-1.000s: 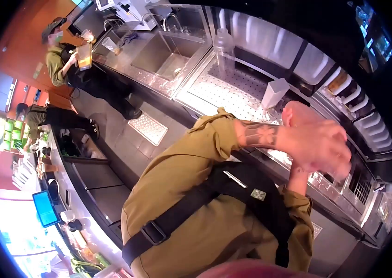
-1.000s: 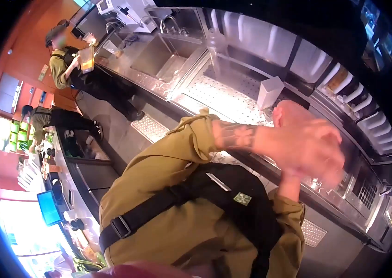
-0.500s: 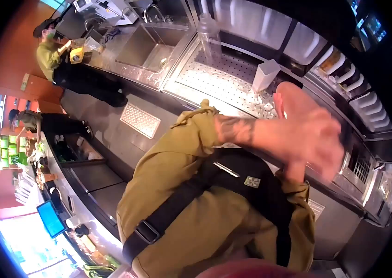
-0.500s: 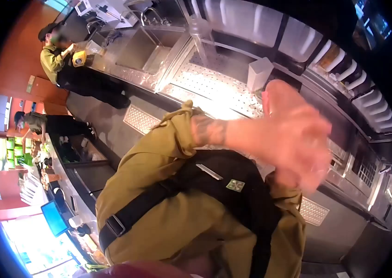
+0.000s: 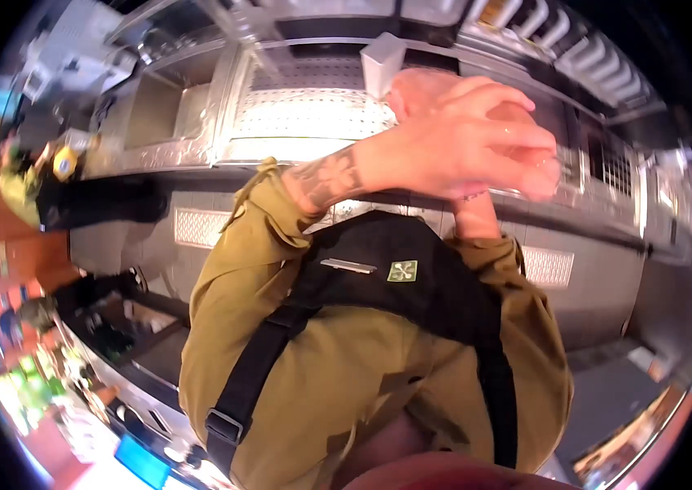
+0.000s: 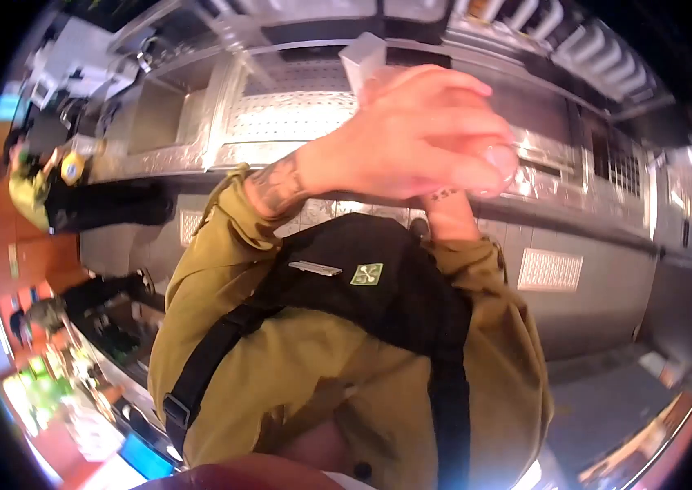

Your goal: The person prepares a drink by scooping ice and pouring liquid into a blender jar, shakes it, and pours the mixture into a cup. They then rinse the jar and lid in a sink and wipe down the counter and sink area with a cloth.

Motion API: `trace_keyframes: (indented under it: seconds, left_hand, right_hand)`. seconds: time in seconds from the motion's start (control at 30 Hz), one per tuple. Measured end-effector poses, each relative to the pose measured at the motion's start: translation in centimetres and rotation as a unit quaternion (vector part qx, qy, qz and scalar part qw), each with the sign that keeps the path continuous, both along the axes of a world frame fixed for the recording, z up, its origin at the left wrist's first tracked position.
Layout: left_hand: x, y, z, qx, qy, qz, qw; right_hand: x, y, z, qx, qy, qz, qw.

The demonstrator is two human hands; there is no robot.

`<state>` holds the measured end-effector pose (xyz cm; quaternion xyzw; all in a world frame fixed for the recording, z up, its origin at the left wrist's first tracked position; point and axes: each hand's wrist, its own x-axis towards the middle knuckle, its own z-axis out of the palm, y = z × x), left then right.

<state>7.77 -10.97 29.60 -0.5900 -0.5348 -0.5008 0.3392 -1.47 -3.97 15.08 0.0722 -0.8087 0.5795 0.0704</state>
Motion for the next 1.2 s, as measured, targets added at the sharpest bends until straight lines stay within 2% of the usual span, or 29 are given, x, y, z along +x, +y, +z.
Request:
trace_keyframes:
  seconds: [0.03,0.1,0.23,0.33,0.43,0.53,0.57,0.67,0.77,0.83,0.93,1.0,1.03,1.13,1.2]
  left_hand:
    - [0.2,0.4,0.3,0.046,0.037,0.060,0.996]
    - [-1.0,1.7,0.3,0.113,0.063,0.117,0.985]
    - [-1.1,2.2,-4.1,0.132,0.039,0.074,0.988]
    - [0.6,-0.3,-1.8,0.108,0.163,0.014,0.981]
    - [3.1,-4.2,2.7,-0.015,0.093,-0.007,0.995]
    - [4.6,-4.8,0.6,-0.028,0.101,-0.002,0.994]
    - [3.3,-4.8,0.1,-0.028,0.127,0.006,0.991]
    - [-0.9,-6.6,-1.2,-0.090,0.335,0.044,0.937]
    - [-5.6,-3.9,0.4,-0.141,0.067,0.053,0.986]
    - [-3.3,-4.1,-0.5,-0.109,0.079,0.013,0.991]
    - [-1.1,-4.7,0.8,-0.108,0.023,-0.049,0.993]
    - [-4.6,-4.5,-1.6,-0.190,-0.070,-0.029,0.979]
    - [-7.3,-3.9,-2.2,-0.269,-0.008,-0.008,0.963]
    - [-10.1,-5.9,-1.5,-0.308,-0.254,-0.118,0.909]
    - [-15.1,-8.6,-0.8,-0.356,-0.226,0.019,0.907]
  right_hand:
    - [0.1,0.0,-0.1,0.003,0.007,-0.005,1.000]
    - [0.4,-0.5,-0.1,0.002,0.008,-0.010,1.000]
    - [0.9,-0.3,-0.7,-0.004,-0.012,-0.022,1.000]
    - [4.9,1.4,-0.9,0.001,-0.034,-0.050,0.998]
    - [8.2,2.3,-2.0,-0.009,-0.064,-0.072,0.995]
    - [9.1,2.9,-2.9,-0.016,-0.081,-0.085,0.993]
    - [9.6,3.0,-2.7,-0.014,-0.081,-0.091,0.992]
    - [10.8,3.4,-2.8,-0.016,-0.098,-0.101,0.990]
    - [11.4,3.7,-3.7,-0.018,-0.117,-0.102,0.988]
    - [10.7,3.7,-3.8,-0.022,-0.116,-0.098,0.988]
    - [9.8,3.2,-3.7,-0.032,-0.118,-0.088,0.989]
    - [8.5,2.7,-3.9,-0.043,-0.116,-0.079,0.989]
    - [8.0,2.4,-4.0,-0.046,-0.117,-0.074,0.989]
    - [6.3,2.0,-4.1,-0.052,-0.115,-0.053,0.991]
    - [5.7,2.3,-4.2,-0.052,-0.124,-0.042,0.990]
